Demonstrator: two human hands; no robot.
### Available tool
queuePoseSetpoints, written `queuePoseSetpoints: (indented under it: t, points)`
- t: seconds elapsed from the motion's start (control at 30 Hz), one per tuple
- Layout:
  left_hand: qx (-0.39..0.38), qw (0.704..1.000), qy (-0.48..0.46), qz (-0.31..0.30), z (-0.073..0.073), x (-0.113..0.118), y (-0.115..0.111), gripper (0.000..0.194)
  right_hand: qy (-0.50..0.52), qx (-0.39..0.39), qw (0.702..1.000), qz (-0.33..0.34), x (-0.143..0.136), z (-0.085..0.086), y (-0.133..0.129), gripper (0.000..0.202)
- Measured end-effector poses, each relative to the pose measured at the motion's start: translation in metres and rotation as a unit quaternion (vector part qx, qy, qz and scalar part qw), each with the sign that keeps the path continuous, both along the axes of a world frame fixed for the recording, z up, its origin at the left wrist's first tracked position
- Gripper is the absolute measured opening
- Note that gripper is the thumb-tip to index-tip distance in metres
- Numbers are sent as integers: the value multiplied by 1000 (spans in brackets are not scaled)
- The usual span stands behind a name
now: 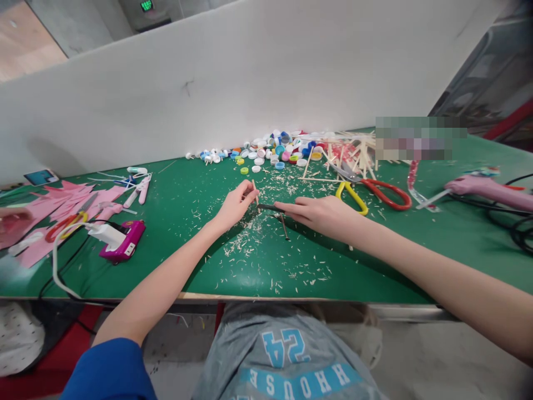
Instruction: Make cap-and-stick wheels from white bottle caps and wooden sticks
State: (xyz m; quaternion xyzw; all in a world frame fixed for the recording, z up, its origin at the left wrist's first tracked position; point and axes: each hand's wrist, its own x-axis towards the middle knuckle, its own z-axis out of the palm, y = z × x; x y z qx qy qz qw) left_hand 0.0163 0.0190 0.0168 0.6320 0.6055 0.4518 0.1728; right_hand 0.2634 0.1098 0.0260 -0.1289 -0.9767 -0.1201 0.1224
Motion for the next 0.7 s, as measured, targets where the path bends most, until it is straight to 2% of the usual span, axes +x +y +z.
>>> queuePoseSetpoints:
  t: [0.27, 0.43, 0.7]
  points:
    - [4, 1000, 4, 4, 2, 1, -1, 17, -6, 5, 1000, -8, -1, 2, -1, 53]
    - [7, 1000, 7, 5, 0, 0, 0, 18, -5, -3, 1000, 13, -1, 0, -2, 54]
    - [11, 1000, 22, 14, 1, -1, -1, 20, -8, 27, 1000, 8, -2, -2, -1, 53]
